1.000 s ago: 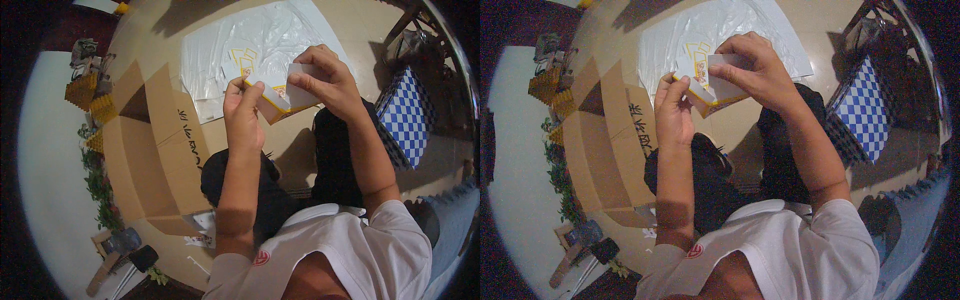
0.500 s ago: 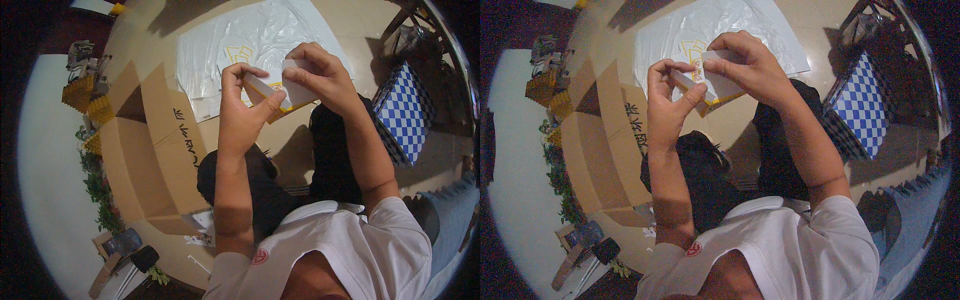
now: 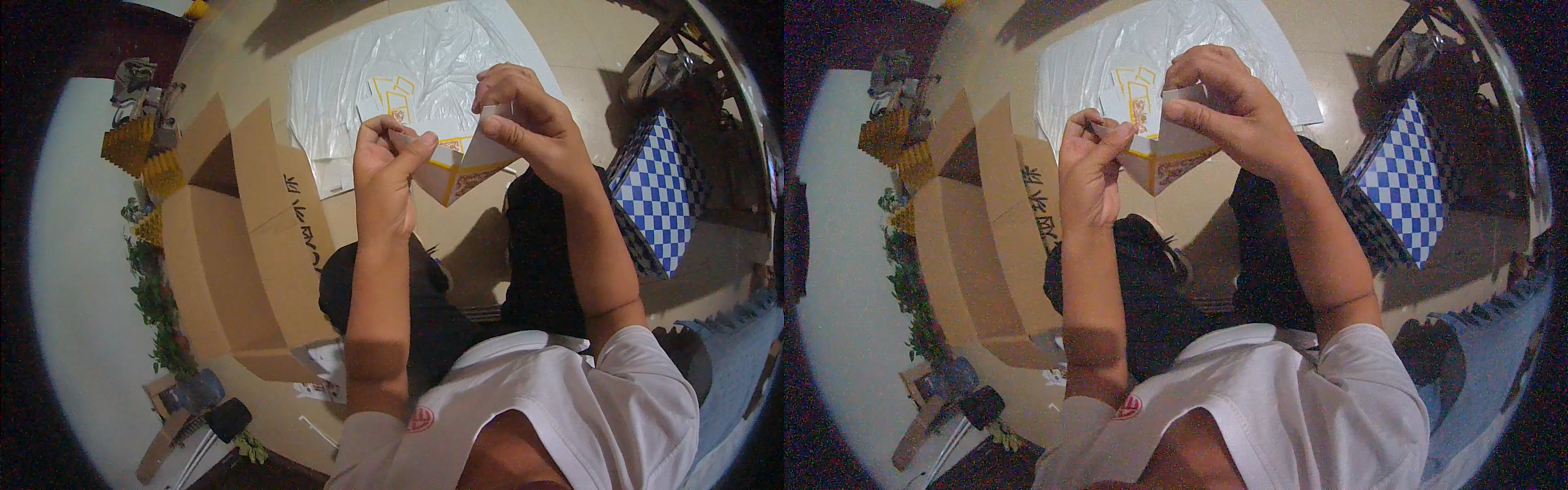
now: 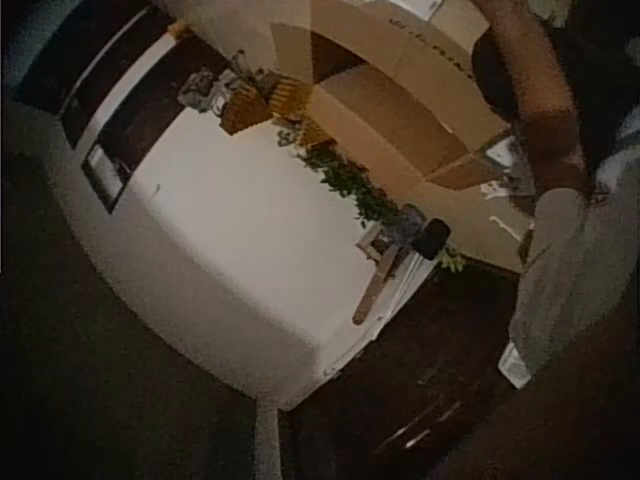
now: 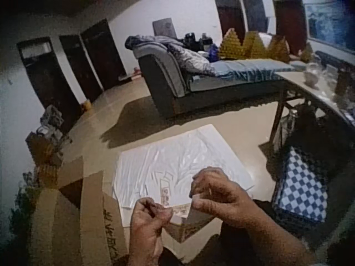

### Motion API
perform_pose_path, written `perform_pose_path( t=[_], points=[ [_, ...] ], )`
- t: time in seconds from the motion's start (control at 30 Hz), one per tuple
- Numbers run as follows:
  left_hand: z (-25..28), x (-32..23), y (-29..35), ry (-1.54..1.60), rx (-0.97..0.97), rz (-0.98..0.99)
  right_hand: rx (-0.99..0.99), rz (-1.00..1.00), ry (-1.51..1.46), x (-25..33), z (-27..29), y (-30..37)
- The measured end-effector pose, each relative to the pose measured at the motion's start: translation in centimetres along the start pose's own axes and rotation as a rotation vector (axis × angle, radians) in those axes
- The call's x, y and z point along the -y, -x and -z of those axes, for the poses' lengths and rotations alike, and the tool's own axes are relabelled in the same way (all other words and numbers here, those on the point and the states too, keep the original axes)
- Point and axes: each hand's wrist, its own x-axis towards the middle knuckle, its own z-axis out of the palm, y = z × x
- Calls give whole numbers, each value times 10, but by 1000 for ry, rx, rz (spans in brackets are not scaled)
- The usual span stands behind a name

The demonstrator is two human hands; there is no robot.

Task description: The person assembles small decorative paper boxes by folding flat printed sheets, applying adhesive tape to secure the edges, and shaping them into rectangular containers. The person handles multiple boxes one at a time, using a tape dispenser and scissors to complete the assembly.

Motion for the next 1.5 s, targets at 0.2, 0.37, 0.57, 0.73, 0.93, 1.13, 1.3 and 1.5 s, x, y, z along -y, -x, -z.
perform_pose_path(
  t=[0.2,0.37,0.57,0.73,0.93,1.13,1.3,1.5],
  points=[
    [-11,-1,4,-392,188,-43,125,-83,88,8,-3,-1],
    [-7,11,2,-517,148,-138,173,-243,33,14,-7,0],
    [-6,12,-2,-812,-42,-318,210,-245,-68,12,-9,-1],
    [-12,11,1,-480,187,-257,160,-352,-222,2,-17,1],
    [-11,6,4,-503,220,-206,139,-394,-311,3,-25,1],
    [-12,3,4,-314,275,-216,164,-352,-326,-3,-24,1],
    [-12,3,4,-229,270,-189,192,-430,-359,4,-21,-3],
    [-10,1,6,-214,227,-135,250,-486,-483,0,-17,-7]
  ],
)
